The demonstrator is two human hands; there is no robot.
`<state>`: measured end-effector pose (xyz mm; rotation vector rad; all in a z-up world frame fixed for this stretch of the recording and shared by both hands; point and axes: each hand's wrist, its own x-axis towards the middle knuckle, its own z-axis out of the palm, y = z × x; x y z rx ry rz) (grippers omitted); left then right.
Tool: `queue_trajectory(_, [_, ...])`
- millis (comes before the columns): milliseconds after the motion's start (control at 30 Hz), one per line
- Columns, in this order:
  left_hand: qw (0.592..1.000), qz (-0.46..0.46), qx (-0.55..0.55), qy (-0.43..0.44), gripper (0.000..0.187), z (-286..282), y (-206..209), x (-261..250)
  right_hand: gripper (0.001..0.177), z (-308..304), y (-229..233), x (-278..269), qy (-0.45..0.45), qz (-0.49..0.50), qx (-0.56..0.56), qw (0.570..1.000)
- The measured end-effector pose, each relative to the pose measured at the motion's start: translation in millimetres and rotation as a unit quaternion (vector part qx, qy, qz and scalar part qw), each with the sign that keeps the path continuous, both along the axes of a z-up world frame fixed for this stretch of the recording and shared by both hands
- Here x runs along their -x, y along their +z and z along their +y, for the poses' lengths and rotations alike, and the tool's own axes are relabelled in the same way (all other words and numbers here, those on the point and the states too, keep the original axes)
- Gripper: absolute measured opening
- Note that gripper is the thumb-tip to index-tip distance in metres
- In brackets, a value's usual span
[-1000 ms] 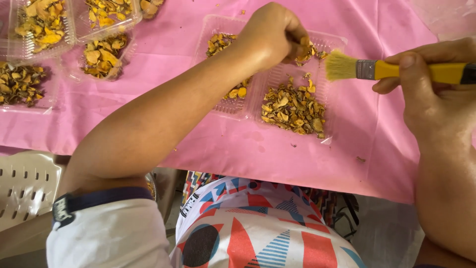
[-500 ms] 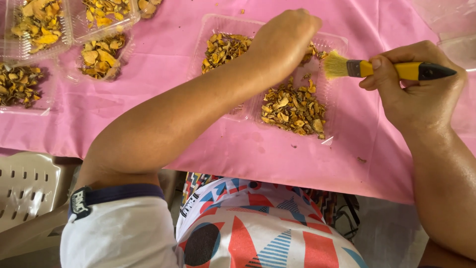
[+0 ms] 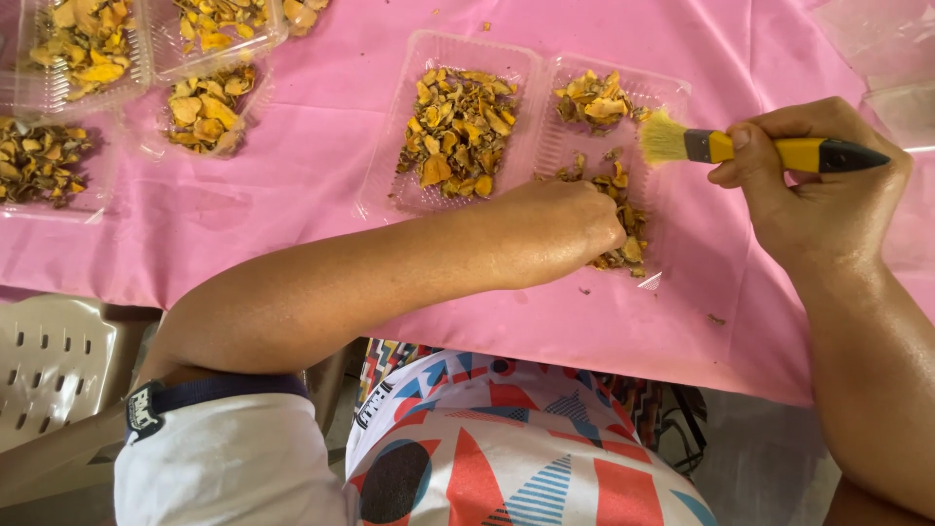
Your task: The person sorts dried plant pieces within plastic trays by hand and using a brush to clean and redistribute the material across a pink workspace.
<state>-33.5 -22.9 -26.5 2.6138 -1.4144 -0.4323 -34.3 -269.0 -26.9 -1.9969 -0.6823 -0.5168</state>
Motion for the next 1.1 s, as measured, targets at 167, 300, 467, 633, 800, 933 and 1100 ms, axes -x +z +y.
queue_trajectory(167, [0.997, -0.005, 0.077, 0.018, 0.023, 0, -8, 0, 0.014, 3, -2, 1, -0.005, 0.032, -0.015, 0.999])
queue_trajectory(300, [0.998, 0.007, 0.06, 0.015, 0.035, -1, -15, -6, 0.014, 4, -4, 1, -0.01, 0.032, -0.008, 0.999])
queue_trajectory(467, [0.998, 0.049, 0.022, 0.024, 0.034, 5, -2, -8, 0.011, 5, -6, -1, -0.025, 0.04, -0.027, 0.999])
queue_trajectory(633, [0.992, 0.048, 0.114, 0.04, 0.037, 22, 6, -22, 0.007, 11, 24, 4, -0.046, 0.066, -0.008, 0.997])
queue_trajectory(800, [0.934, 0.193, 0.242, 0.178, 0.027, 33, 33, -43, 0.017, 16, 61, 6, -0.108, 0.129, 0.063, 0.984])
queue_trajectory(933, [0.918, 0.163, 0.281, 0.227, 0.017, 33, 29, -63, 0.039, 25, 63, 14, -0.105, 0.133, 0.011, 0.985])
queue_trajectory(1100, [0.899, 0.24, 0.25, 0.267, 0.018, 42, 32, -64, 0.029, 34, 69, 18, -0.063, 0.153, 0.049, 0.985])
